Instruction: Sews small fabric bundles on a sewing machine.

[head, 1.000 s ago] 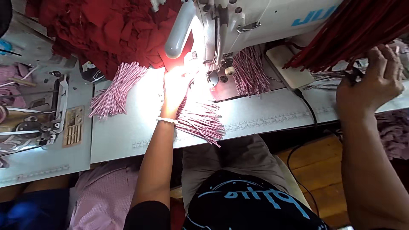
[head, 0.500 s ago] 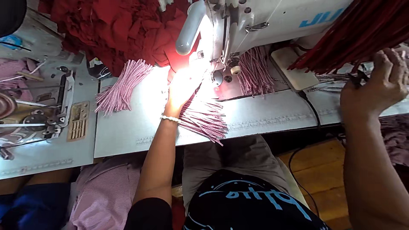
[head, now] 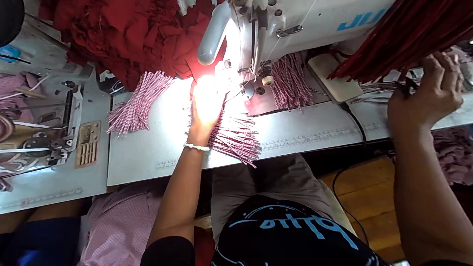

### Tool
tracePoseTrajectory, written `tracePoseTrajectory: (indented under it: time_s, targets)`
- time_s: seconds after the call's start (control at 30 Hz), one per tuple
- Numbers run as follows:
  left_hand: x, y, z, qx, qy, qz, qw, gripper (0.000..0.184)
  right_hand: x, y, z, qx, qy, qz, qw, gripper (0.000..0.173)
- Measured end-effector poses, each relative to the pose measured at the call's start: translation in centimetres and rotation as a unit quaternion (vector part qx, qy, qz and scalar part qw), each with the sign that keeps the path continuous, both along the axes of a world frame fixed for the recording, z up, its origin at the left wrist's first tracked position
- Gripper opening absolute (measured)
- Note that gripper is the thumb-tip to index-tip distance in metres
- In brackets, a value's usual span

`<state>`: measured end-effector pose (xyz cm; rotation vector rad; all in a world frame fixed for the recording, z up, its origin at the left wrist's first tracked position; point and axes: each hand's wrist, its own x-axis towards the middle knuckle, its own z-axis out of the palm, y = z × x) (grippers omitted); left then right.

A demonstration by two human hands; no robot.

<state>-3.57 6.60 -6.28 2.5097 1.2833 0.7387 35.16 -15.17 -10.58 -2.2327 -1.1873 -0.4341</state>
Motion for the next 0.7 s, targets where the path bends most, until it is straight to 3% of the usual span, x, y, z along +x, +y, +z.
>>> tracePoseTrajectory:
  time_s: [0.1,0.27,0.6,0.67,0.7]
  targets:
    - [1.5,-1.0,-1.3,-0.057,0.065,-0.06,0.994,0.03,-0.1,-0.2,-0.1,-0.006,0.001,0.0,1.0,0.054]
    - [-0.5,-4.1,-1.9,-0.092,0.061,-0.069,0.992,0.033,-0.3,-0.2,-0.1,0.005,-0.002,-0.004,1.0,0.052]
    - [-0.1,-3.7,-1.8,-0.045,0.1,-0.11,0.988,0.037,-0.4,0.3,0.5,0.005,0.004,0.009,1.0,0.051]
    - [0.1,-3.0,-1.8,-0.093,0.171,-0.099,0.976,0.035,-0.3,0.3,0.4,0.009,0.0,0.012,1.0,0.05]
    - [0.0,-1.8,-3.5,-0.162,0.265,-0.089,0.946,0.038,-0.2,0.2,0.3,0.01,-0.003,0.011,1.0,0.05]
